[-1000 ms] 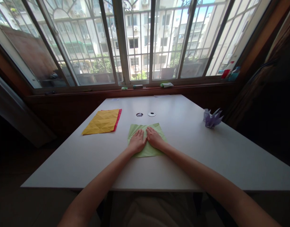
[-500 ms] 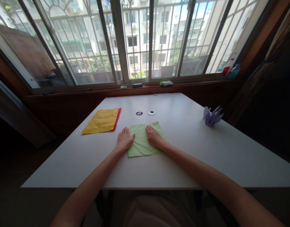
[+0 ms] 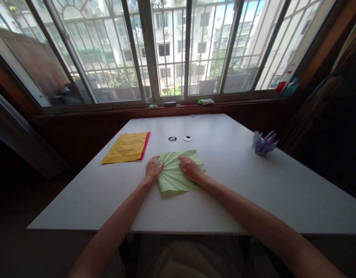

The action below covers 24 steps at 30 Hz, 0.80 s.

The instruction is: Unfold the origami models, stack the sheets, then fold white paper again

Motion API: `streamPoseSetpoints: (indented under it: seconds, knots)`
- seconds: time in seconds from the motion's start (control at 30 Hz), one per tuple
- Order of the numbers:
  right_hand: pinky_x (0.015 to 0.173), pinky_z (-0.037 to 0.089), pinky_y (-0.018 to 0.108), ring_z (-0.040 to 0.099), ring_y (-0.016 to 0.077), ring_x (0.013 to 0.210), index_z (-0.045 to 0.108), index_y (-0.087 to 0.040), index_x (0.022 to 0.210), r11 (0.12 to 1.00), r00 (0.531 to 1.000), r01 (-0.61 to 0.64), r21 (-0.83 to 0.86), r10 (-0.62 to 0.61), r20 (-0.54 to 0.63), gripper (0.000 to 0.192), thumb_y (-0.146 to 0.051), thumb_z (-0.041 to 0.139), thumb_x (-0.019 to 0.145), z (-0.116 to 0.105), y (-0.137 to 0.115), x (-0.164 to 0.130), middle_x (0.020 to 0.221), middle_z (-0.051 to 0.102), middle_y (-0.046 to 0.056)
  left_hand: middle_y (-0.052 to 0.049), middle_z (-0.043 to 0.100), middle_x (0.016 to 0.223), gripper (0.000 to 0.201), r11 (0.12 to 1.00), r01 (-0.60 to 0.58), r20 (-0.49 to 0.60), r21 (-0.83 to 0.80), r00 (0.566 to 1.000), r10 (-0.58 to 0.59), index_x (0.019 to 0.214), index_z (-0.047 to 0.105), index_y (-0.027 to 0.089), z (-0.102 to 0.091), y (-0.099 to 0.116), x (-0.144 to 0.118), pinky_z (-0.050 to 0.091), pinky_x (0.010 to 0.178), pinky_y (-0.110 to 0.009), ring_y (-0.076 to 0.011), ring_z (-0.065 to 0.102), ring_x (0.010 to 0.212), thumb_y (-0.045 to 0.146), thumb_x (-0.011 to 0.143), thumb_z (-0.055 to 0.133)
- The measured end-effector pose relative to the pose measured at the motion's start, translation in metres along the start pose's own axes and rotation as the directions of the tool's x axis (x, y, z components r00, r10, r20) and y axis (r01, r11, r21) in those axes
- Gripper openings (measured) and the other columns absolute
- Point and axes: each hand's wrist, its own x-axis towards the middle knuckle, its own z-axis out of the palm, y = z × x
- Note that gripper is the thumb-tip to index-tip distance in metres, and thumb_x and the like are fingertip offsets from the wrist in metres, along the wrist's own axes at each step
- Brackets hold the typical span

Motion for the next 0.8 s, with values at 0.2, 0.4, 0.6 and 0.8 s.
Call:
streamPoseSetpoints:
  seconds: [0.2, 0.4, 0.6, 0.8]
  knots:
    - [0.094, 0.039, 0.034, 0.051, 0.0220, 0.108, 0.049, -0.007, 0.115, 0.994, 0.994, 0.104, 0.032, -0.104, -0.019, 0.036, -0.025, 0.046, 0.085, 0.003, -0.006, 0.000, 0.113, 0.058, 0.015, -0.014, 0.059, 0.113, 0.056, 0.805, 0.071, 0.009, -0.589, 0.997, -0.081, 0.120, 0.040, 0.016, -0.003, -0.001, 0.004, 0.048, 0.082, -0.033, -0.0202, 0.061, 0.096, 0.010, 0.069, 0.063]
    - [0.091, 0.042, 0.037, 0.054, 0.0228, 0.103, 0.050, -0.011, 0.114, 0.986, 0.963, 0.064, 0.152, -0.021, -0.269, 0.033, -0.027, 0.044, 0.085, -0.008, -0.003, 0.003, 0.109, 0.060, 0.014, -0.018, 0.054, 0.117, 0.071, 0.510, 0.291, 0.174, -0.810, 0.948, -0.265, 0.121, 0.041, 0.012, -0.013, 0.002, 0.000, 0.051, 0.065, -0.026, -0.0169, 0.063, 0.079, 0.007, 0.058, 0.072]
    - [0.087, 0.042, 0.041, 0.054, 0.0222, 0.098, 0.051, -0.015, 0.105, 0.958, 0.773, -0.007, 0.285, 0.186, -0.607, 0.026, -0.028, 0.042, 0.083, -0.055, 0.021, 0.011, 0.105, 0.060, 0.012, -0.003, 0.064, 0.078, 0.044, 0.393, 0.035, -0.069, -0.919, 0.966, -0.247, 0.097, 0.057, 0.012, -0.034, 0.019, 0.013, 0.048, 0.065, -0.026, -0.0123, 0.061, 0.067, 0.015, 0.057, 0.074]
    - [0.086, 0.042, 0.040, 0.054, 0.0188, 0.096, 0.049, -0.019, 0.100, 0.925, 0.555, 0.015, 0.380, 0.308, -0.772, 0.022, -0.021, 0.042, 0.080, -0.093, 0.037, 0.013, 0.103, 0.059, 0.007, -0.003, 0.066, 0.088, 0.004, 0.510, -0.533, -0.538, -0.675, 0.829, 0.154, 0.070, 0.060, 0.017, -0.056, 0.046, 0.009, 0.045, 0.086, -0.033, -0.0159, 0.061, 0.090, 0.018, 0.069, 0.063]
